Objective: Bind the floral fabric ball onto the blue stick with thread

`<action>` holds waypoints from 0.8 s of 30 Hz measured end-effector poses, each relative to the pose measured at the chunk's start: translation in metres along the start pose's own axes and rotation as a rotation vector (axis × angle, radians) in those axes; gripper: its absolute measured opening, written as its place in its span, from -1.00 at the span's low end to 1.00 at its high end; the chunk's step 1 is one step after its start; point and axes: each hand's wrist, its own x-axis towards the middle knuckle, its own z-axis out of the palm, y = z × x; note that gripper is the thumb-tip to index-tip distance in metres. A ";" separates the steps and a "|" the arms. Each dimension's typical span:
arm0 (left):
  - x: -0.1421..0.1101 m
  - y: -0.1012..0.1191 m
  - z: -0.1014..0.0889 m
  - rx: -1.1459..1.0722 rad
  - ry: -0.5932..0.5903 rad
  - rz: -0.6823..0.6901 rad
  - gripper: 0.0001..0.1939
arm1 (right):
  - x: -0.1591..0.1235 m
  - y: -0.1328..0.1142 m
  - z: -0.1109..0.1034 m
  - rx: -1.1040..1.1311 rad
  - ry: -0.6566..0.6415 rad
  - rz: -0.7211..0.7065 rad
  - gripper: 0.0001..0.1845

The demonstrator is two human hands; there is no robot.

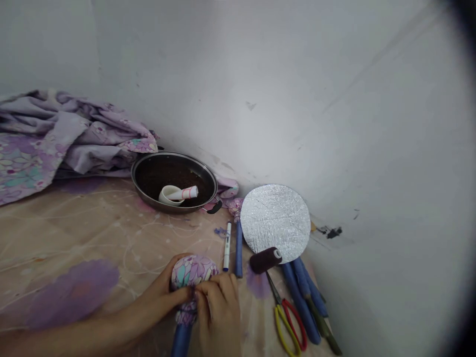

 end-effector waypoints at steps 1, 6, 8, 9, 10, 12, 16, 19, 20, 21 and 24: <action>0.005 -0.007 -0.001 -0.011 0.035 -0.041 -0.07 | 0.002 -0.001 0.000 -0.053 -0.008 0.001 -0.59; 0.026 -0.039 -0.005 -0.023 0.070 0.006 0.03 | 0.004 -0.002 0.011 -0.120 0.002 0.004 -0.59; 0.027 -0.043 -0.006 -0.022 0.065 0.040 0.00 | 0.003 -0.001 0.020 -0.082 0.085 0.015 -0.58; 0.028 -0.044 -0.006 -0.018 0.069 0.052 -0.02 | 0.002 -0.001 0.024 -0.063 0.126 0.019 -0.57; 0.028 -0.045 -0.007 -0.011 0.072 0.057 -0.04 | 0.001 0.000 0.027 -0.046 0.154 0.021 -0.58; 0.028 -0.045 -0.007 0.001 0.068 0.046 -0.05 | 0.001 0.003 0.032 -0.014 0.155 0.016 -0.59; 0.028 -0.040 -0.006 0.011 0.065 0.028 -0.03 | 0.003 0.012 0.030 0.006 0.083 -0.002 -0.61; 0.022 -0.026 -0.004 0.036 0.054 0.040 -0.07 | 0.006 0.016 0.026 -0.011 0.063 -0.024 -0.60; 0.020 -0.020 -0.004 0.043 0.024 0.033 -0.08 | 0.007 0.017 0.024 -0.011 0.057 -0.034 -0.59; 0.019 -0.015 -0.003 0.049 -0.003 0.027 -0.09 | 0.008 0.017 0.023 -0.007 0.047 -0.047 -0.59; 0.018 -0.009 -0.003 0.068 -0.024 0.010 -0.08 | 0.011 0.017 0.017 -0.001 0.005 -0.061 -0.58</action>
